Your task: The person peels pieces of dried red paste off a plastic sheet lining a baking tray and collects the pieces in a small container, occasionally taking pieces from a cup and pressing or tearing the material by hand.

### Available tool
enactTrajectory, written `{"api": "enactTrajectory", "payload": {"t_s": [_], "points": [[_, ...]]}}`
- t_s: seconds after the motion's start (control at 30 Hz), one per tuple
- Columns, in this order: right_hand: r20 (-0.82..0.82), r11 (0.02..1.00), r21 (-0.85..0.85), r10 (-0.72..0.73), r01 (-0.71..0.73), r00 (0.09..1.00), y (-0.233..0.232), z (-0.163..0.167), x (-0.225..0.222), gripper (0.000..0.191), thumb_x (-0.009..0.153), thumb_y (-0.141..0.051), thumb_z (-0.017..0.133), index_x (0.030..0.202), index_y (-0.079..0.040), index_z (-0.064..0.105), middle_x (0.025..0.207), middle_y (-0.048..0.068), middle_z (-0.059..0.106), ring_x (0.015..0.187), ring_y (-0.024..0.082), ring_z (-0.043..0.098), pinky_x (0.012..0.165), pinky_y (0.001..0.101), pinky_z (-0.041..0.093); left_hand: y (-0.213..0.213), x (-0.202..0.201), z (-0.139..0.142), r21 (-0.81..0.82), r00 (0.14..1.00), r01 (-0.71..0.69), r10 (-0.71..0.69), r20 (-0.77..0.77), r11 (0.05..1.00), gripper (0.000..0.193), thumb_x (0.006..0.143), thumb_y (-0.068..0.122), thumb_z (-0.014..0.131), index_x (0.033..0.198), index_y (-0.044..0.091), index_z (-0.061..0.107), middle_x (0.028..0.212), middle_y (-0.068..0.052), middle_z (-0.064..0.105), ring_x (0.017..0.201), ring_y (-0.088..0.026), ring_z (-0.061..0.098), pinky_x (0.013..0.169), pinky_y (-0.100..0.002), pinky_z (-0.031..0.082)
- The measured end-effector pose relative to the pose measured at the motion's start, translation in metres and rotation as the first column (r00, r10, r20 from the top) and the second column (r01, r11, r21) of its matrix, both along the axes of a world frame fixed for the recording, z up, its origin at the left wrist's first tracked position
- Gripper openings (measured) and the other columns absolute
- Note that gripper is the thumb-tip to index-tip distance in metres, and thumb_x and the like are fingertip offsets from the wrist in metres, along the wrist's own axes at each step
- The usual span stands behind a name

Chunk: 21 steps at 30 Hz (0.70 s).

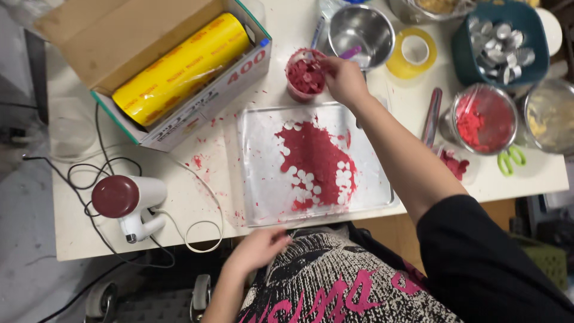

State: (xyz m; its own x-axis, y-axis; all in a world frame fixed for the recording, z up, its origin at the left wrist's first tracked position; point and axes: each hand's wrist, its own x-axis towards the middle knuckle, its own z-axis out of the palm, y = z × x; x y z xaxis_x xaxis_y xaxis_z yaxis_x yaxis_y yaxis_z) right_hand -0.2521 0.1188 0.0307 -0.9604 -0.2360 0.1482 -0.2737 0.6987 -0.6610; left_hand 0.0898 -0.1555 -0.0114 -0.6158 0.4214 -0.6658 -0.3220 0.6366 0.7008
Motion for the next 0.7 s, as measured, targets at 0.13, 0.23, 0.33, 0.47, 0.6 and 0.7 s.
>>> {"api": "enactTrajectory", "payload": {"t_s": [0.13, 0.23, 0.33, 0.47, 0.6, 0.7], "points": [[0.142, 0.931, -0.336, -0.101, 0.143, 0.985, 0.041, -0.042, 0.076, 0.02, 0.1, -0.011, 0.069, 0.118, -0.001, 0.07, 0.102, 0.008, 0.077, 0.092, 0.013, 0.072, 0.083, 0.0282, 0.058, -0.003, -0.04, 0.001, 0.285, 0.878, -0.356, 0.423, -0.225, 0.89, 0.044, 0.093, 0.03, 0.069, 0.128, 0.004, 0.067, 0.106, -0.009, 0.079, 0.093, -0.017, 0.074, 0.084, -0.032, 0.057], [0.418, 0.854, -0.384, -0.177, 0.35, 0.891, 0.054, -0.083, 0.152, 0.021, 0.098, -0.012, 0.067, 0.116, -0.002, 0.071, 0.1, 0.005, 0.076, 0.088, 0.01, 0.071, 0.079, 0.0264, 0.059, 0.007, -0.071, -0.018, 0.234, 0.809, -0.44, 0.496, -0.315, 0.867, 0.042, 0.09, 0.027, 0.069, 0.126, 0.006, 0.068, 0.109, -0.007, 0.078, 0.089, -0.02, 0.073, 0.083, -0.034, 0.058], [0.542, 0.836, -0.317, -0.229, 0.448, 0.809, 0.052, -0.11, 0.216, 0.022, 0.096, -0.012, 0.069, 0.116, -0.002, 0.071, 0.092, 0.007, 0.074, 0.075, 0.011, 0.066, 0.066, 0.026, 0.054, 0.022, -0.098, -0.04, -0.01, 0.615, -0.225, 0.134, -0.777, 0.974, 0.034, 0.089, 0.024, 0.075, 0.119, 0.008, 0.071, 0.108, -0.01, 0.071, 0.105, -0.03, 0.064, 0.091, -0.042, 0.053], [0.679, 0.784, -0.249, -0.277, 0.569, 0.679, 0.04, -0.123, 0.268, 0.022, 0.095, -0.012, 0.068, 0.115, -0.004, 0.072, 0.091, 0.005, 0.075, 0.074, 0.008, 0.067, 0.059, 0.0268, 0.051, 0.036, -0.119, -0.066, -0.335, 0.598, -0.155, -0.182, -0.781, 0.929, 0.036, 0.081, 0.028, 0.08, 0.11, 0.01, 0.071, 0.102, -0.008, 0.064, 0.1, -0.029, 0.06, 0.082, -0.046, 0.049], [0.619, 0.733, -0.424, -0.195, 0.533, 0.761, 0.039, -0.125, 0.282, 0.021, 0.098, -0.012, 0.065, 0.116, -0.002, 0.07, 0.094, 0.005, 0.077, 0.084, 0.008, 0.072, 0.07, 0.024, 0.055, 0.036, -0.123, -0.085, -0.338, 0.589, -0.187, -0.17, -0.79, 0.923, 0.041, 0.076, 0.032, 0.083, 0.109, 0.011, 0.071, 0.101, -0.007, 0.063, 0.097, -0.029, 0.06, 0.08, -0.045, 0.05], [0.611, 0.76, -0.366, -0.24, 0.538, 0.755, 0.042, -0.126, 0.289, 0.021, 0.099, -0.012, 0.065, 0.116, -0.002, 0.071, 0.097, 0.006, 0.078, 0.083, 0.01, 0.069, 0.071, 0.0258, 0.054, 0.033, -0.121, -0.096, -0.291, 0.561, -0.204, -0.132, -0.818, 0.935, 0.042, 0.076, 0.034, 0.084, 0.109, 0.012, 0.071, 0.1, -0.006, 0.063, 0.096, -0.028, 0.061, 0.079, -0.045, 0.05]]}}
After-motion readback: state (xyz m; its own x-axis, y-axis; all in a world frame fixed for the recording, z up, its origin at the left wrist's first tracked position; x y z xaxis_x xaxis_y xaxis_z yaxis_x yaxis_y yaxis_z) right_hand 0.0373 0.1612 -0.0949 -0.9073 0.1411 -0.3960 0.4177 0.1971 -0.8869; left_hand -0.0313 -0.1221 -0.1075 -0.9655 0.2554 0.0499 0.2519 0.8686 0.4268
